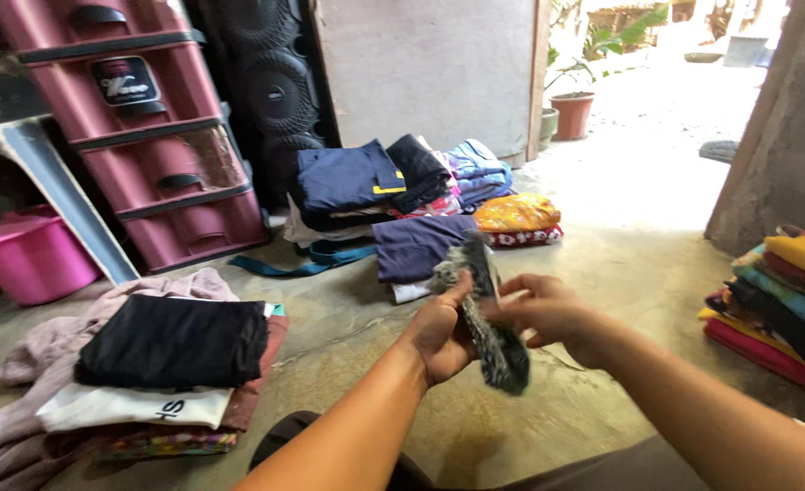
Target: The person folds several garments on the floor, including a white patterned short, a dark purple short, and a leopard-print short. Each item is smoothed, folded in half, then folded again into a compact rectangle and placed in a growing stack.
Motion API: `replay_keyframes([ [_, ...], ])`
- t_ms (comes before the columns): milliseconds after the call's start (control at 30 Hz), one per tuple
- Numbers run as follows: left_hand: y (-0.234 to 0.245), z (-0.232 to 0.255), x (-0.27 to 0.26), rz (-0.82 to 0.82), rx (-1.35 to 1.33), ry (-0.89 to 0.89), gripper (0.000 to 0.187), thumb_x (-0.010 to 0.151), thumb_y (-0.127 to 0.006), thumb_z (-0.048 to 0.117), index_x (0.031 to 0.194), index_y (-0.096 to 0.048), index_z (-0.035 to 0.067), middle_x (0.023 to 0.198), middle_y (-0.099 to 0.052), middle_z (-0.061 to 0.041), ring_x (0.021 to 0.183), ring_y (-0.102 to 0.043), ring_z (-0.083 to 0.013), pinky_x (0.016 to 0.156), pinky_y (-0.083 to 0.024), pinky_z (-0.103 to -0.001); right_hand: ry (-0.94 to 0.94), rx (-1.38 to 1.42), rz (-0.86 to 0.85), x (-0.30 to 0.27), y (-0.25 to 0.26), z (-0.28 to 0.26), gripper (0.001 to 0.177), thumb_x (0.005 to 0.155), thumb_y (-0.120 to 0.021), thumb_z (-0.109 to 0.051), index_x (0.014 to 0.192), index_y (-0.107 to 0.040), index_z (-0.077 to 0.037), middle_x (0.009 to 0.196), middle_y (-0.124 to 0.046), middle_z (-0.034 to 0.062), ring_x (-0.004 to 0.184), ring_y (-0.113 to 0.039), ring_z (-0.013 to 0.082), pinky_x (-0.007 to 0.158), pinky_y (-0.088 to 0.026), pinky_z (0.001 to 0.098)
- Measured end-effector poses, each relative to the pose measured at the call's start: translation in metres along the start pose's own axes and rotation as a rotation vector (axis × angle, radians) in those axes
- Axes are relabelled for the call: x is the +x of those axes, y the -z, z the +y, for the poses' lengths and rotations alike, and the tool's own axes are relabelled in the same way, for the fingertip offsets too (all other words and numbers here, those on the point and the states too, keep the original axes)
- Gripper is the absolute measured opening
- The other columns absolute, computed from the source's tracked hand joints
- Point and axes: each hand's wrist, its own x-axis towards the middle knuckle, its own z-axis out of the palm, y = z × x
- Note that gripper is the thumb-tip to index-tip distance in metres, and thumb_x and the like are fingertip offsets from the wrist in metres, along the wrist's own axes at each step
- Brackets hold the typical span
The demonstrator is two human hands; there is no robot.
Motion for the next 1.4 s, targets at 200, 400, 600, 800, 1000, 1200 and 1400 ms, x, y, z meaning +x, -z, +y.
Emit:
replay_keyframes([
  [200, 0.037, 0.034, -0.010, 0.226, 0.038, -0.056, 0.049, 0.105, -0.048, 0.043, 0.126, -0.065, 0.001, 0.118, -0.074, -0.015, 0.108, -0.072, -0.0286, 0.097, -0.058, -0.047, 0.018, 0.062, 0.334, -0.005, -0.006, -0.007, 0.057, 0.082, -0.074, -0.004, 0.134, -0.053, -0.008, 0.113, -0.074, 0.0185, 0.095, -0.075, 0.0275, 0.083, -0.063, 0.0459],
  [400, 0.027, 0.030, 0.008, -0.044, 0.028, 0.010, 0.075, 0.097, -0.051, 0.075, 0.109, -0.067, 0.003, 0.099, -0.071, -0.016, 0.091, -0.070, -0.0317, 0.080, -0.060, -0.050, 0.051, 0.294, -0.278, -0.016, -0.030, -0.034, 0.046, 0.089, -0.073, -0.038, 0.117, -0.067, -0.002, 0.096, -0.066, 0.0101, 0.077, -0.068, 0.0206, 0.072, -0.055, 0.0391],
  [600, 0.002, 0.042, -0.014, 0.222, 0.103, -0.093, 0.040, 0.092, -0.060, 0.029, 0.106, -0.068, -0.008, 0.094, -0.073, -0.023, 0.077, -0.074, -0.0322, 0.065, -0.062, -0.047, 0.032, 0.351, -0.143, -0.008, -0.038, -0.039, 0.023, 0.088, -0.064, -0.015, 0.106, -0.069, -0.001, 0.093, -0.071, 0.0097, 0.076, -0.067, 0.0210, 0.073, -0.058, 0.0397],
  [800, -0.003, 0.059, -0.046, 0.790, 0.398, -0.278, 0.026, 0.080, -0.073, 0.001, 0.100, -0.062, -0.011, 0.087, -0.073, -0.023, 0.066, -0.074, -0.0298, 0.056, -0.060, -0.048, -0.151, 0.721, 0.077, 0.038, -0.016, -0.015, 0.016, 0.098, -0.054, -0.003, 0.111, -0.054, 0.006, 0.087, -0.065, 0.0126, 0.075, -0.064, 0.0232, 0.078, -0.058, 0.0403],
  [1000, -0.006, 0.070, -0.060, 0.670, 0.568, -0.091, 0.040, 0.079, -0.087, 0.020, 0.104, -0.069, -0.006, 0.077, -0.068, -0.012, 0.055, -0.064, -0.0205, 0.049, -0.057, -0.038, -0.231, 0.829, -0.053, 0.062, -0.002, -0.016, 0.021, 0.101, -0.045, -0.014, 0.108, -0.060, -0.002, 0.093, -0.073, 0.0120, 0.077, -0.073, 0.0214, 0.079, -0.062, 0.0384],
  [1200, 0.008, 0.065, -0.064, 0.912, 0.739, -0.007, 0.036, 0.086, -0.070, 0.007, 0.116, -0.051, 0.011, 0.077, -0.067, -0.012, 0.057, -0.065, -0.0222, 0.050, -0.057, -0.041, -0.235, 1.084, 0.006, 0.042, 0.009, -0.018, 0.022, 0.100, -0.052, -0.023, 0.106, -0.057, -0.003, 0.095, -0.072, 0.0117, 0.081, -0.072, 0.0204, 0.084, -0.062, 0.0376],
  [1400, 0.051, 0.102, -0.038, 1.007, 0.537, -0.293, 0.023, 0.089, -0.061, 0.006, 0.111, -0.064, 0.000, 0.080, -0.070, -0.013, 0.057, -0.067, -0.0251, 0.050, -0.059, -0.044, -0.224, 0.840, 0.087, 0.037, 0.023, -0.014, 0.024, 0.088, -0.065, -0.014, 0.110, -0.056, -0.006, 0.094, -0.068, 0.0099, 0.087, -0.070, 0.0278, 0.084, -0.062, 0.0417],
])
